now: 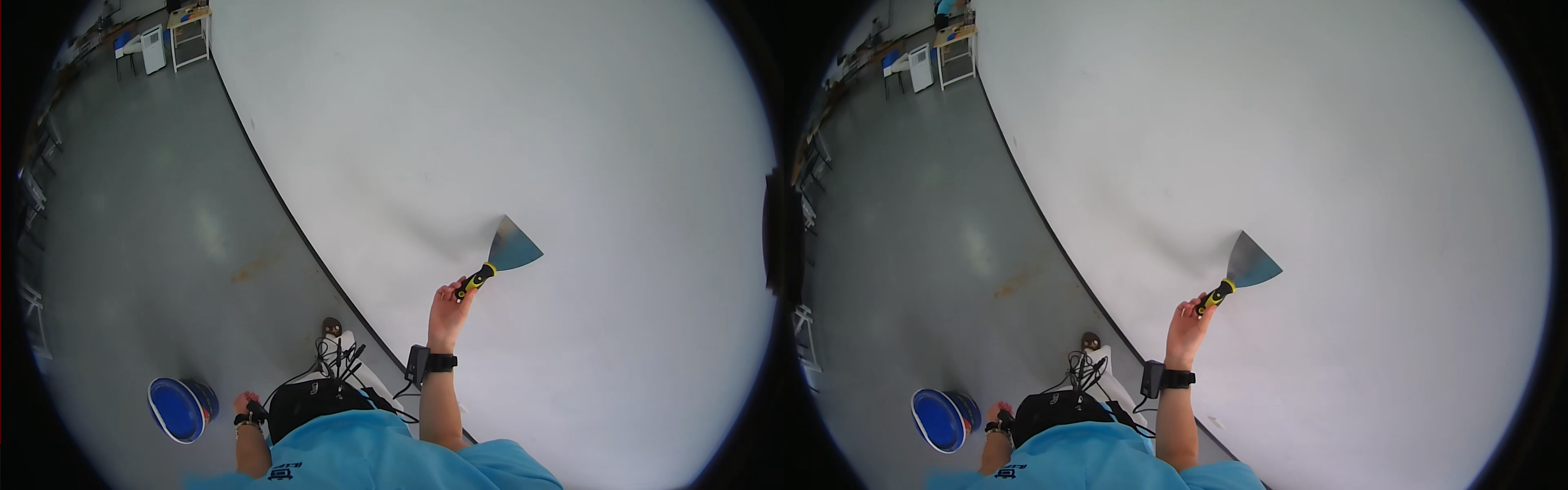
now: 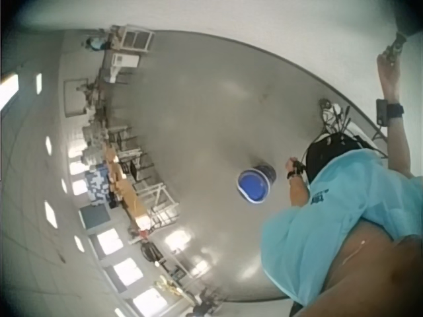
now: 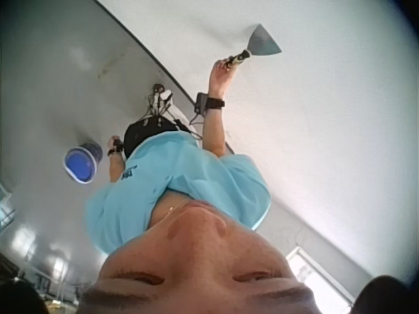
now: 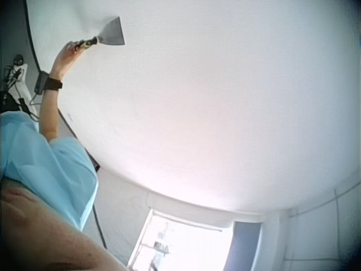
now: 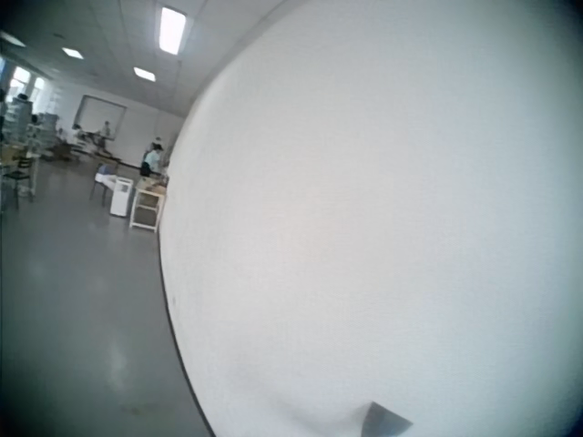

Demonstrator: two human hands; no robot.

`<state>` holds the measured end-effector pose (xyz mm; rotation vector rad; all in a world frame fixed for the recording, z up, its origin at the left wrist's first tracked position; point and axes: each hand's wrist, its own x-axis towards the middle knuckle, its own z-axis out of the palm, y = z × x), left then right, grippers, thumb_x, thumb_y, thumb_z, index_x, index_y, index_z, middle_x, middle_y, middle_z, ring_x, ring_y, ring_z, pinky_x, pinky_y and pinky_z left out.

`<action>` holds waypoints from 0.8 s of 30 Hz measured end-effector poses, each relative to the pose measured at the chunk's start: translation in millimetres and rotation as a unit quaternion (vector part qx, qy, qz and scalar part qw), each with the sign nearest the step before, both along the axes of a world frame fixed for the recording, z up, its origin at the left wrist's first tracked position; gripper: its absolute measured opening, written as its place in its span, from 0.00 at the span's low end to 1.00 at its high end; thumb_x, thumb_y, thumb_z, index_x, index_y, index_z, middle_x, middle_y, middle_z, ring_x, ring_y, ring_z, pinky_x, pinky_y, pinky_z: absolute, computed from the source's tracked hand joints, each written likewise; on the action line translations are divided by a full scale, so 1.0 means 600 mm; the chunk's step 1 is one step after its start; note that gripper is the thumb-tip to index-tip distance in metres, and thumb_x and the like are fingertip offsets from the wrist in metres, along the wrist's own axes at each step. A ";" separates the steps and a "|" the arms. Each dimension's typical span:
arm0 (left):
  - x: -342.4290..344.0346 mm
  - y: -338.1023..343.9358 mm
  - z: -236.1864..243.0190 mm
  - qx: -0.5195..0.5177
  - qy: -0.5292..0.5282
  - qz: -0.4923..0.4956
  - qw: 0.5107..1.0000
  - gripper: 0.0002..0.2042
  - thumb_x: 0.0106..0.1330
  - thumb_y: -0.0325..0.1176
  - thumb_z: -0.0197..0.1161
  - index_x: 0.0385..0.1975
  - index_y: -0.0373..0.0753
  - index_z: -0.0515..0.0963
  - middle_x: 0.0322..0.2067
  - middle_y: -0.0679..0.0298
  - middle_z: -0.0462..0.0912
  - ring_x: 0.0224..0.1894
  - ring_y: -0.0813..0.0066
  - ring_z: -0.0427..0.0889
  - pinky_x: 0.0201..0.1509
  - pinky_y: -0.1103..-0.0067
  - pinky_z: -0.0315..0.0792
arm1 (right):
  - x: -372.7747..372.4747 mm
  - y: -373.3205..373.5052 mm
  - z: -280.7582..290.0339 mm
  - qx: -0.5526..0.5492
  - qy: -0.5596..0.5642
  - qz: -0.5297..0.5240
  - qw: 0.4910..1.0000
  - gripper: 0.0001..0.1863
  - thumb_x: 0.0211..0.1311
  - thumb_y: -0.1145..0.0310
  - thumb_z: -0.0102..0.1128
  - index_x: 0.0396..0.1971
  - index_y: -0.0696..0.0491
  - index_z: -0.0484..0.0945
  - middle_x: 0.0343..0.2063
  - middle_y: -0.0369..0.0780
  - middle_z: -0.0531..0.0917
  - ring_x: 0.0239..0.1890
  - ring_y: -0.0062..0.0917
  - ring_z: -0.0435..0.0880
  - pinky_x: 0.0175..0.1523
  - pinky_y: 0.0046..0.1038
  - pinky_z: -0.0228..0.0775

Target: Using a putty knife to scrape or apply material to a wall to repair cracks or imperfections.

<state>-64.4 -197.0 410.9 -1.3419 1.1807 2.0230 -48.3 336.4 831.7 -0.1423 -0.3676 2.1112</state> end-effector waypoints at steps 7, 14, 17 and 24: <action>-0.029 0.009 -0.037 -0.032 0.038 -0.017 0.999 0.12 0.65 0.33 0.49 0.43 0.32 0.70 0.31 0.56 0.77 0.29 0.59 0.78 0.31 0.65 0.73 | -0.003 0.001 -0.004 0.069 -0.099 -0.050 0.991 0.20 0.67 0.53 0.52 0.52 0.49 0.68 0.45 0.34 0.75 0.38 0.17 0.72 0.45 0.21 0.65; -0.115 0.015 0.006 -0.050 0.074 -0.155 0.984 0.18 0.66 0.37 0.47 0.51 0.31 0.67 0.41 0.52 0.77 0.37 0.54 0.80 0.36 0.62 0.76 | 0.007 0.040 -0.030 0.197 -0.427 -0.260 0.844 0.14 0.67 0.60 0.53 0.37 0.57 0.70 0.31 0.38 0.80 0.25 0.15 0.73 0.30 0.18 0.65; -0.148 -0.008 0.040 -0.071 0.044 -0.135 0.987 0.19 0.66 0.34 0.49 0.52 0.29 0.67 0.43 0.51 0.77 0.39 0.54 0.80 0.37 0.62 0.76 | 0.029 0.045 -0.045 0.191 -0.483 -0.273 0.810 0.14 0.66 0.62 0.55 0.39 0.59 0.70 0.30 0.37 0.79 0.25 0.14 0.73 0.30 0.18 0.65; -0.257 0.050 0.210 -0.114 0.042 -0.217 0.969 0.14 0.68 0.34 0.51 0.48 0.33 0.70 0.41 0.56 0.77 0.41 0.60 0.77 0.49 0.64 0.72 | 0.028 0.064 0.001 0.221 -0.575 -0.327 0.717 0.20 0.64 0.65 0.58 0.52 0.55 0.68 0.26 0.37 0.77 0.23 0.18 0.73 0.31 0.20 0.67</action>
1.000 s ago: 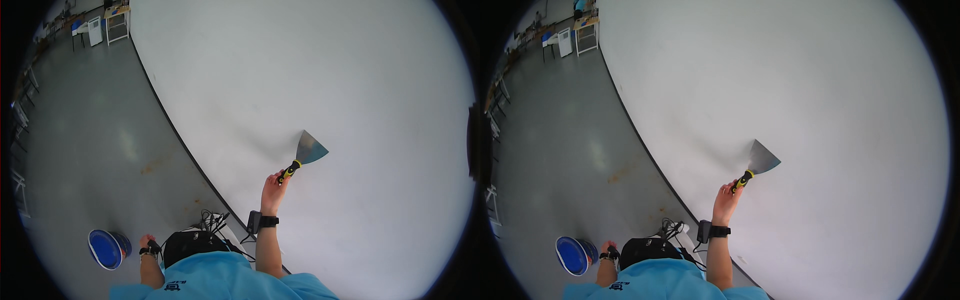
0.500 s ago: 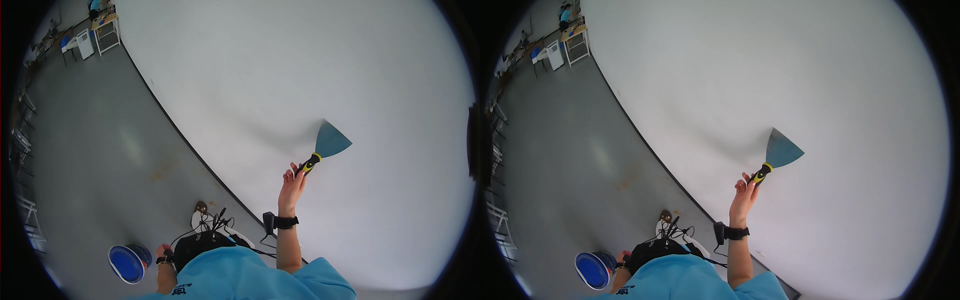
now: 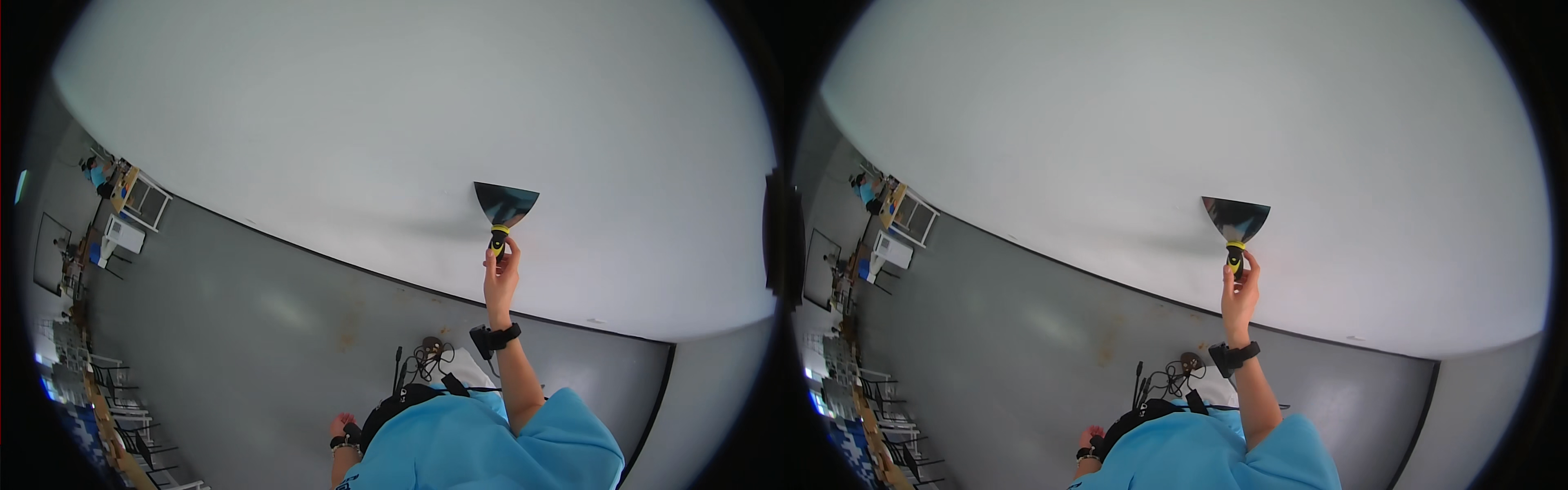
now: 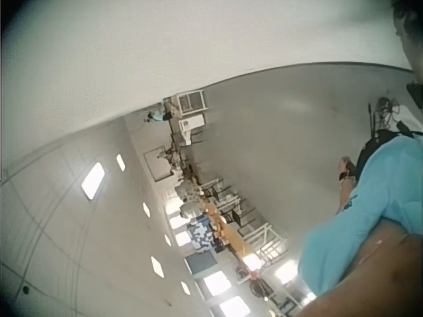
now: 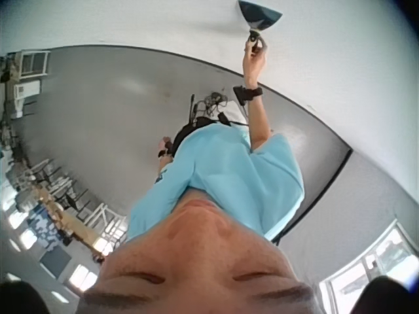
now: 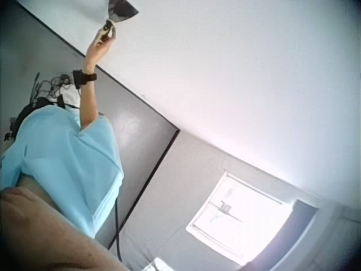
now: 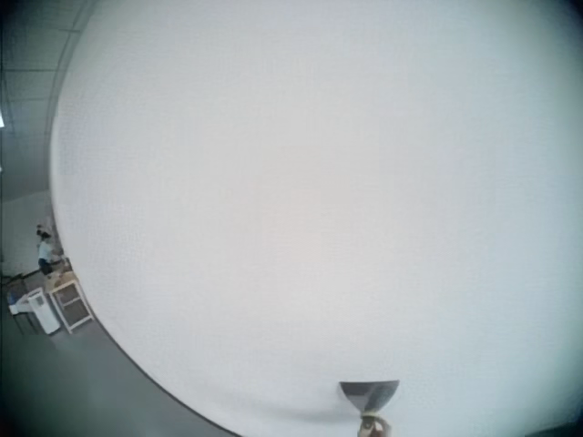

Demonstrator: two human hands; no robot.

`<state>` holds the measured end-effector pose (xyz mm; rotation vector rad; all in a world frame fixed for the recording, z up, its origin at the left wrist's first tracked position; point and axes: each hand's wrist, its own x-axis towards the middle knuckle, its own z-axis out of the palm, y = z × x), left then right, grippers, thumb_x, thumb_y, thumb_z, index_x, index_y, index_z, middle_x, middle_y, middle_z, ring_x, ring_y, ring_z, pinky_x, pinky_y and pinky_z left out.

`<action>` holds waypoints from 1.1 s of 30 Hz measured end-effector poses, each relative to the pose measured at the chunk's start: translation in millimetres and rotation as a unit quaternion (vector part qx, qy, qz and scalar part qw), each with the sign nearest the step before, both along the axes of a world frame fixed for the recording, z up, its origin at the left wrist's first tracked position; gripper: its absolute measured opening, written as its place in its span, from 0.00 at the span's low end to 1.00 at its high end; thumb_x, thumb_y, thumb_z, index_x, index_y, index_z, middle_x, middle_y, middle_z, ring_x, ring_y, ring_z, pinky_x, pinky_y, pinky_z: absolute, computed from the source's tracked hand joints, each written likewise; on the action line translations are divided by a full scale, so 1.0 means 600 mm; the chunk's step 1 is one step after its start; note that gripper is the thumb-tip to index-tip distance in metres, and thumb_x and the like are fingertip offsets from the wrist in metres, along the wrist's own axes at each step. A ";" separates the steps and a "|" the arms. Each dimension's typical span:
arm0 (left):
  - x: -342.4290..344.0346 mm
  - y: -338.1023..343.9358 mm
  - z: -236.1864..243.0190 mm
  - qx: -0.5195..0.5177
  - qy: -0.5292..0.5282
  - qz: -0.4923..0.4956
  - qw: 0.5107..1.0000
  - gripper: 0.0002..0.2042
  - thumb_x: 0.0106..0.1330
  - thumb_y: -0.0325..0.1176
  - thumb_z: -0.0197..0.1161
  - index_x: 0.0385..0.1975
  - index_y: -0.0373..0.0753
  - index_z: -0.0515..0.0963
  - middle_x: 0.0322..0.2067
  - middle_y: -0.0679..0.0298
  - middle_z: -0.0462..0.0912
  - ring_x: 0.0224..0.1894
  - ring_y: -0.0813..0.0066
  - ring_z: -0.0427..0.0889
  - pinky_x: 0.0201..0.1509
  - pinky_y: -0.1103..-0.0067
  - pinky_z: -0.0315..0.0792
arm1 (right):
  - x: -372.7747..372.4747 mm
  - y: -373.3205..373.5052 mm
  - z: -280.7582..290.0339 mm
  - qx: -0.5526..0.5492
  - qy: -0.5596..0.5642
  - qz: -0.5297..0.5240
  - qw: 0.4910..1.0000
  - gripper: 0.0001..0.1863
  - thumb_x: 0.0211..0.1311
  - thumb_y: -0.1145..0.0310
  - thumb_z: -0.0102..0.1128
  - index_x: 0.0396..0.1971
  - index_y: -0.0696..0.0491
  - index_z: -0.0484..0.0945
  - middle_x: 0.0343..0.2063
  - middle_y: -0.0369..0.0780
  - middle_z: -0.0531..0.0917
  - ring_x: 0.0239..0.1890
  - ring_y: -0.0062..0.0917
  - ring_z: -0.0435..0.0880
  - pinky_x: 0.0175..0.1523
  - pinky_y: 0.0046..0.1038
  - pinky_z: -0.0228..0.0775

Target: Using a putty knife to scrape or apply material to a wall to repair cracks or imperfections.

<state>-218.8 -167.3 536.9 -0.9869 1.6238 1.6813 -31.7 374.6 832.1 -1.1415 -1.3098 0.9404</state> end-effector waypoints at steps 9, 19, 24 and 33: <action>-0.093 0.061 0.091 0.012 -0.017 -0.060 0.998 0.17 0.68 0.34 0.45 0.54 0.34 0.67 0.44 0.56 0.75 0.41 0.61 0.78 0.47 0.63 0.74 | -0.001 -0.032 0.043 0.005 -0.122 -0.011 0.993 0.16 0.68 0.63 0.49 0.48 0.58 0.62 0.27 0.47 0.77 0.22 0.38 0.76 0.29 0.33 0.68; -0.218 0.097 0.130 -0.004 0.000 -0.150 0.989 0.18 0.69 0.36 0.47 0.54 0.32 0.68 0.44 0.57 0.77 0.45 0.62 0.77 0.48 0.67 0.73 | -0.004 -0.012 -0.013 0.005 -0.161 -0.073 0.984 0.15 0.71 0.58 0.44 0.40 0.56 0.60 0.22 0.47 0.77 0.24 0.45 0.77 0.28 0.38 0.66; -0.282 0.099 0.132 -0.008 0.021 -0.133 0.991 0.18 0.69 0.34 0.47 0.54 0.32 0.67 0.42 0.56 0.77 0.40 0.61 0.79 0.44 0.66 0.75 | 0.007 0.000 -0.039 -0.039 -0.092 -0.096 0.990 0.17 0.70 0.57 0.46 0.41 0.57 0.60 0.24 0.51 0.77 0.26 0.50 0.76 0.29 0.42 0.66; -0.346 0.115 0.082 0.009 0.014 -0.170 0.985 0.17 0.67 0.32 0.50 0.52 0.30 0.68 0.42 0.54 0.77 0.40 0.57 0.79 0.41 0.65 0.77 | 0.001 0.000 -0.039 -0.019 -0.108 -0.132 0.985 0.17 0.68 0.57 0.50 0.37 0.56 0.59 0.19 0.50 0.76 0.23 0.50 0.75 0.28 0.41 0.64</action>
